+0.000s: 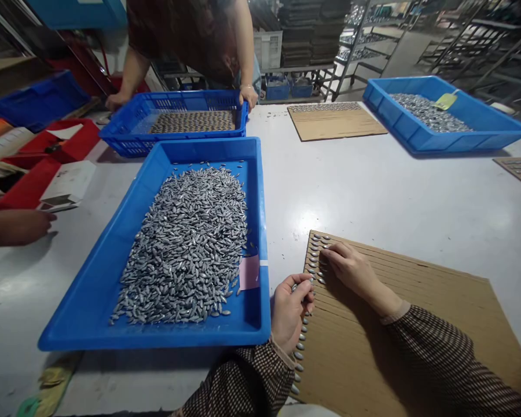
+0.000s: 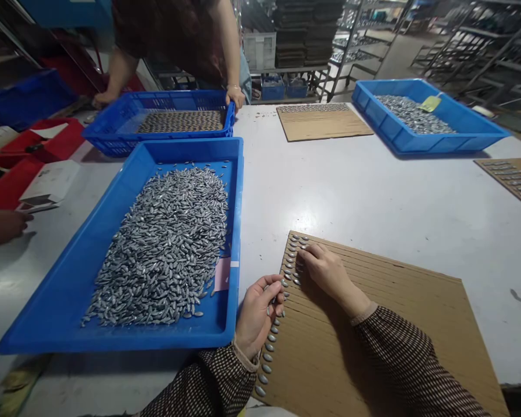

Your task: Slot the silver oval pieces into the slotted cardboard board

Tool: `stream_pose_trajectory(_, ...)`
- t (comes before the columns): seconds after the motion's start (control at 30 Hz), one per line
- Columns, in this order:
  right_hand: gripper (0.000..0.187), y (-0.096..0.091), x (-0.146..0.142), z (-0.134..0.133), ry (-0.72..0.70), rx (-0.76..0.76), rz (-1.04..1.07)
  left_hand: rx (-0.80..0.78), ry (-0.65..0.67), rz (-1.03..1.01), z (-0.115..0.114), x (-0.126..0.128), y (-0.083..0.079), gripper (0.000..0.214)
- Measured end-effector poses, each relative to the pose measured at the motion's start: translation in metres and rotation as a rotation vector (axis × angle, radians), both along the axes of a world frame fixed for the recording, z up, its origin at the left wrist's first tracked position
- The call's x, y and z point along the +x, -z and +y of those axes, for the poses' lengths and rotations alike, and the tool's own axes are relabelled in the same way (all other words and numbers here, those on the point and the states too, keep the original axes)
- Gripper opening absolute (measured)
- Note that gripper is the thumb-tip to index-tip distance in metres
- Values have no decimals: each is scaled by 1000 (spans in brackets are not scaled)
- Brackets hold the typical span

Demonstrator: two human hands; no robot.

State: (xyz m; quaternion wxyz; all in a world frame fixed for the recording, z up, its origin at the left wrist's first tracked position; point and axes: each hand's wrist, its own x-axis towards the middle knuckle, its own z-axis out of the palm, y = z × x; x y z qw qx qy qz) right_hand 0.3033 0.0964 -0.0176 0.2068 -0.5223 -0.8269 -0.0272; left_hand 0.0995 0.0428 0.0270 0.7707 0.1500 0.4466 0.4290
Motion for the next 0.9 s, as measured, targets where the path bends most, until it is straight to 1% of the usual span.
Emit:
stream_pose_trajectory(0.13,27,-1,2,-2,-5,-11,57,2,-22,-12,1,0,0,31)
stream_pose_trajectory(0.37,24,-4,11,-13,69,11,228,-2,-13,-25,2,1,0,34)
stream_pose_trajectory(0.43,24,-3,14,-7,92,8,247,-1,-14,-21,2,1,0,34)
stream_pose_trajectory(0.53,27,-1,18,11,128,-3,253,-3,-18,-17,2,1,1,35)
stream_pose_trajectory(0.67,27,-1,16,33,114,-51,228,-3,-17,-23,1,0,3,34)
stream_pose_trajectory(0.77,27,1,13,38,103,-75,217,13,-12,-24,1,0,4,32)
stream_pose_trajectory(0.9,27,7,12,38,126,-60,223,4,3,-25,1,0,5,31)
